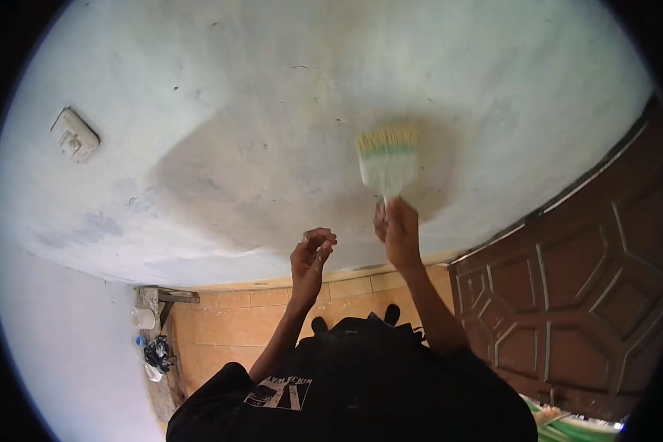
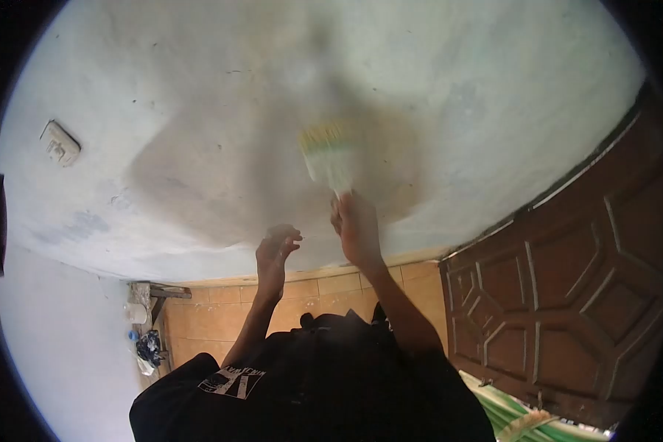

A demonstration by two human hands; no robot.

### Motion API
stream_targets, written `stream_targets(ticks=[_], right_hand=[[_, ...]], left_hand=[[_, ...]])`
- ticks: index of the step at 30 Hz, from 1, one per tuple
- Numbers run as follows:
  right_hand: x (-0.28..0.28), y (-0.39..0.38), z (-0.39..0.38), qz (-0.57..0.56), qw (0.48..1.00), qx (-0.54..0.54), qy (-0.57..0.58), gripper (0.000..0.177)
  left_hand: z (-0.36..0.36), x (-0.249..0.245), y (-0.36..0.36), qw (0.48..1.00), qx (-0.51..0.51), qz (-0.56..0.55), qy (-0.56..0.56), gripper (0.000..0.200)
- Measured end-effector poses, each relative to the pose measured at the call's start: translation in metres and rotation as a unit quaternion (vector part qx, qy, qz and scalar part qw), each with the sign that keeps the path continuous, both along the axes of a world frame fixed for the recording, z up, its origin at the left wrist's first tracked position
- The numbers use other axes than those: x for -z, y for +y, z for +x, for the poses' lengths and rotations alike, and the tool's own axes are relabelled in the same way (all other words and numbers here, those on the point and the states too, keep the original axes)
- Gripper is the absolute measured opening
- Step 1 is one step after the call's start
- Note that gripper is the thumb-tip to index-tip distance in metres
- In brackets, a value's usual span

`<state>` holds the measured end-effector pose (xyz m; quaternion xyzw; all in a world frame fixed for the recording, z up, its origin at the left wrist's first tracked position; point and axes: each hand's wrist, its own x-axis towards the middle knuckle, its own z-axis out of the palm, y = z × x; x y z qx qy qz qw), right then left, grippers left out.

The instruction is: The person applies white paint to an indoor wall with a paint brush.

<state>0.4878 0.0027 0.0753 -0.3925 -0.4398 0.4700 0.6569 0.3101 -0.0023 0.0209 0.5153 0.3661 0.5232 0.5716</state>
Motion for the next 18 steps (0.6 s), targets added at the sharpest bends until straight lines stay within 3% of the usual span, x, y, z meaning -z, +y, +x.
stream_targets(ticks=[4, 6, 9, 11, 16, 18], right_hand=[[-0.004, 0.026, 0.001, 0.037, 0.999, 0.017, -0.017, 0.040], [0.047, 0.028, -0.001, 0.042, 0.996, 0.030, -0.066, 0.042], [0.110, -0.014, -0.015, -0.062, 0.995, 0.051, -0.065, 0.046], [0.105, -0.017, -0.020, -0.057, 0.995, 0.055, -0.052, 0.045], [-0.001, 0.011, -0.012, 0.021, 0.999, 0.035, -0.036, 0.044], [-0.002, 0.018, -0.009, 0.019, 0.998, 0.031, -0.045, 0.045]], left_hand=[[0.011, -0.012, 0.002, 1.000, 0.005, -0.003, -0.009, 0.017], [0.012, -0.013, 0.004, 1.000, 0.004, 0.004, -0.019, 0.016], [0.016, -0.012, 0.001, 0.999, -0.020, 0.011, -0.028, 0.022], [0.014, -0.010, 0.000, 1.000, -0.016, 0.011, -0.022, 0.024], [0.015, -0.003, 0.000, 1.000, 0.011, 0.013, -0.014, 0.025], [0.016, -0.005, 0.000, 1.000, 0.013, 0.013, -0.008, 0.025]])
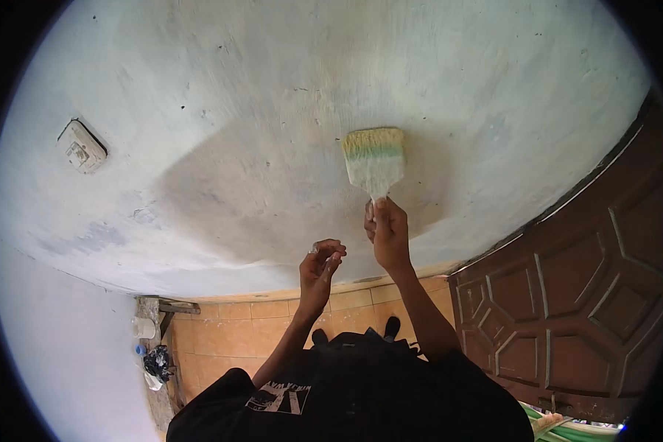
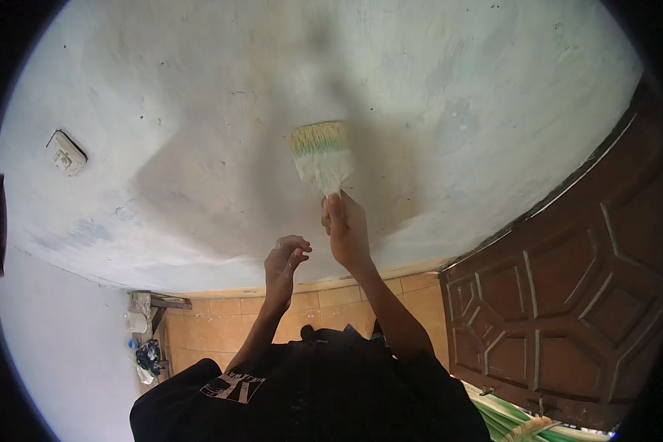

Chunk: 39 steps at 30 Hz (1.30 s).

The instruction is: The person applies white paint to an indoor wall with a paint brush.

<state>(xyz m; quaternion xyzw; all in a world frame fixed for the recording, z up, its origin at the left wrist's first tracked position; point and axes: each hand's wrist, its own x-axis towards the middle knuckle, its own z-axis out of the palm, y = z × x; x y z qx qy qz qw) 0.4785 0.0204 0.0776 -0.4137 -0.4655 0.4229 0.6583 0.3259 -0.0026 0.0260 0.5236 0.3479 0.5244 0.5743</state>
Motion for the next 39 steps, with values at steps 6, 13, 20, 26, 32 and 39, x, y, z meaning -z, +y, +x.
stream_targets(ticks=[6, 13, 20, 26, 32, 39], right_hand=[[0.114, -0.034, -0.002, -0.111, 0.993, -0.004, -0.046, 0.046], [0.021, -0.026, -0.006, 0.002, 0.999, -0.019, -0.049, 0.044], [0.068, 0.000, -0.003, -0.024, 0.998, 0.010, -0.052, 0.047], [0.081, -0.045, -0.011, -0.060, 0.989, 0.086, -0.107, 0.046], [-0.031, 0.002, 0.007, 0.024, 0.998, 0.019, -0.054, 0.042], [0.112, -0.007, -0.001, -0.067, 0.997, 0.025, -0.010, 0.045]], left_hand=[[-0.006, 0.001, 0.001, 1.000, -0.017, -0.003, -0.006, 0.025], [-0.008, 0.009, -0.001, 1.000, -0.003, -0.012, 0.009, 0.026], [-0.001, -0.002, 0.004, 1.000, 0.023, 0.008, -0.007, 0.024], [-0.006, 0.000, 0.002, 1.000, 0.000, 0.005, -0.011, 0.023], [-0.004, 0.002, -0.002, 1.000, 0.026, 0.003, -0.002, 0.025], [-0.004, 0.001, -0.003, 1.000, 0.003, 0.015, -0.010, 0.025]])
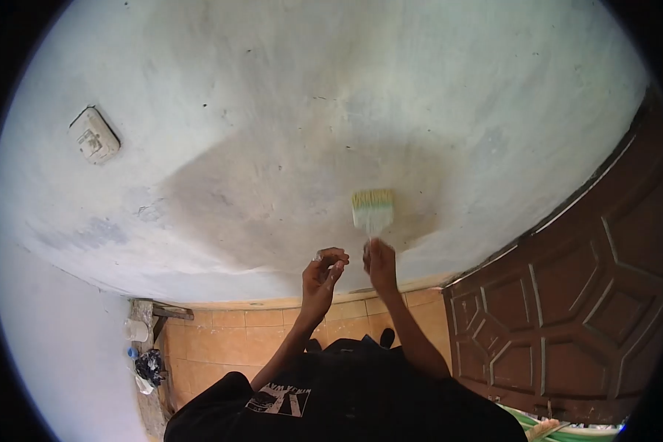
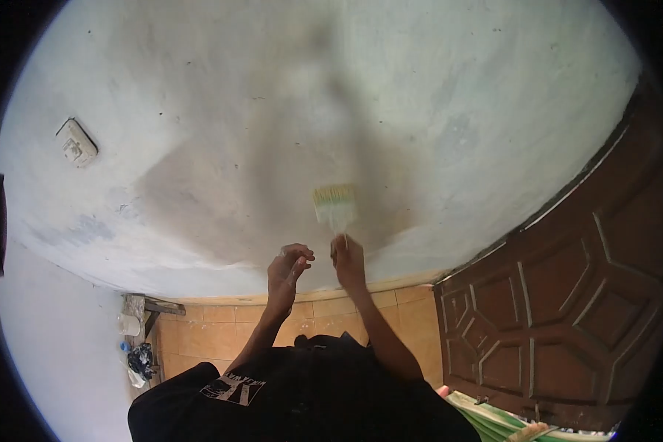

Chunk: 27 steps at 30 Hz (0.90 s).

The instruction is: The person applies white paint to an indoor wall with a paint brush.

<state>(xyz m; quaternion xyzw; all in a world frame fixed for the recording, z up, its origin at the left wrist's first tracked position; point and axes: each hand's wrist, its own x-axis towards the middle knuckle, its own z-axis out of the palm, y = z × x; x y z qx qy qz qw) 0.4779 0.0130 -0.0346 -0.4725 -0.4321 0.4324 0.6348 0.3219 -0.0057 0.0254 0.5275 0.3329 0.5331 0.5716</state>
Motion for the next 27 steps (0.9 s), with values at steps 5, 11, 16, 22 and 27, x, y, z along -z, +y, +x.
stream_targets(ticks=[5, 11, 16, 22, 27], right_hand=[[-0.061, -0.015, -0.010, 0.063, 0.998, 0.002, 0.020, 0.045], [-0.086, 0.024, 0.009, 0.072, 0.996, -0.037, -0.032, 0.044], [0.021, -0.011, -0.005, -0.005, 0.999, 0.035, -0.039, 0.046], [-0.096, -0.009, -0.001, 0.044, 0.997, -0.033, 0.050, 0.049], [-0.077, 0.020, 0.008, 0.074, 0.997, -0.027, -0.009, 0.046]], left_hand=[[-0.011, 0.005, 0.001, 1.000, -0.006, -0.018, 0.013, 0.021], [-0.008, 0.001, 0.004, 1.000, 0.007, -0.019, 0.019, 0.018], [-0.003, 0.005, -0.003, 1.000, -0.008, -0.011, 0.005, 0.025], [-0.003, 0.010, -0.004, 0.999, 0.016, -0.020, 0.036, 0.027], [0.003, 0.007, 0.004, 0.998, 0.034, 0.017, 0.055, 0.028]])
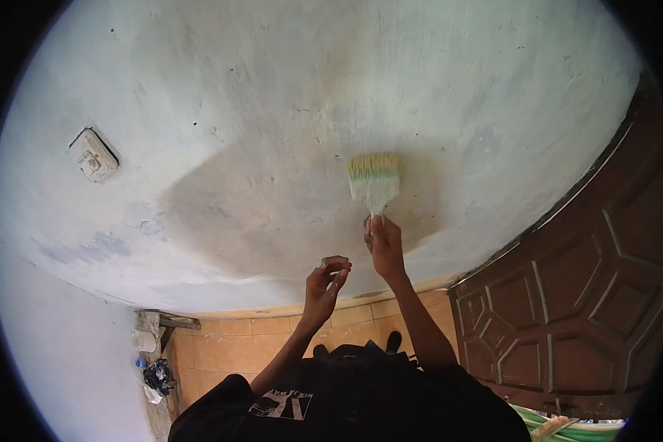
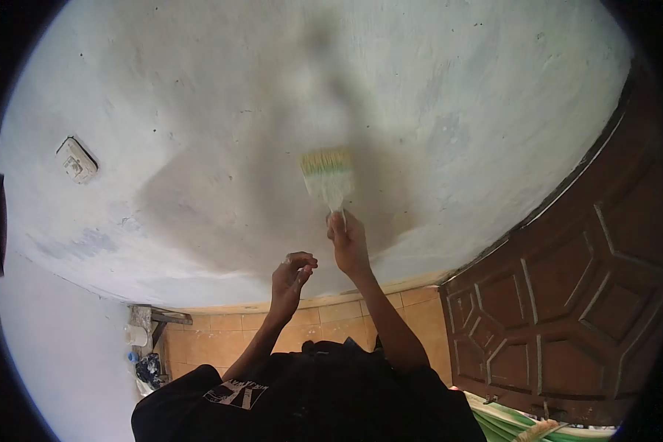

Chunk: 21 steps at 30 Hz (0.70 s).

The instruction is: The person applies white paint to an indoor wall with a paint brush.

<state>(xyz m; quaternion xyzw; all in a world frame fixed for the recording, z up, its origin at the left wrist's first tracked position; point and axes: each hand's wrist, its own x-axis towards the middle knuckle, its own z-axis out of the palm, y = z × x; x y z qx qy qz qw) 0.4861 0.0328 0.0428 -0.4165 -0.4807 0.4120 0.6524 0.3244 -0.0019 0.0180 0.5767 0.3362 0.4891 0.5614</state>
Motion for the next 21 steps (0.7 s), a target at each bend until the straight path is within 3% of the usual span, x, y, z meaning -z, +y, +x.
stream_targets(ticks=[3, 5, 8, 12, 15, 16, 19, 21], right_hand=[[0.079, -0.015, -0.002, -0.043, 0.998, 0.012, -0.045, 0.046], [0.118, -0.045, -0.007, -0.153, 0.988, -0.012, 0.003, 0.050], [0.090, -0.062, -0.018, -0.123, 0.989, -0.012, 0.083, 0.048], [-0.012, -0.037, -0.011, 0.007, 1.000, 0.001, 0.013, 0.044], [-0.020, -0.007, -0.003, 0.015, 1.000, -0.005, 0.015, 0.044], [-0.012, 0.001, -0.001, 0.012, 1.000, -0.002, 0.018, 0.044], [0.086, -0.006, -0.001, 0.011, 0.997, 0.064, -0.035, 0.041], [0.104, -0.043, -0.014, -0.080, 0.995, 0.037, 0.052, 0.042]], left_hand=[[0.001, 0.000, -0.002, 1.000, -0.003, -0.007, -0.024, 0.028], [-0.001, 0.000, -0.003, 0.999, -0.008, -0.007, -0.032, 0.028], [-0.003, 0.000, -0.005, 0.998, -0.012, -0.038, -0.050, 0.028], [-0.004, 0.008, -0.003, 0.999, -0.007, -0.034, -0.019, 0.028], [-0.005, 0.003, -0.003, 0.999, -0.005, -0.033, -0.024, 0.026], [-0.004, 0.002, -0.003, 0.999, -0.005, -0.030, -0.029, 0.026], [-0.004, 0.001, 0.001, 0.999, -0.015, -0.024, -0.039, 0.025], [-0.005, 0.003, -0.002, 0.998, -0.024, -0.030, -0.046, 0.025]])
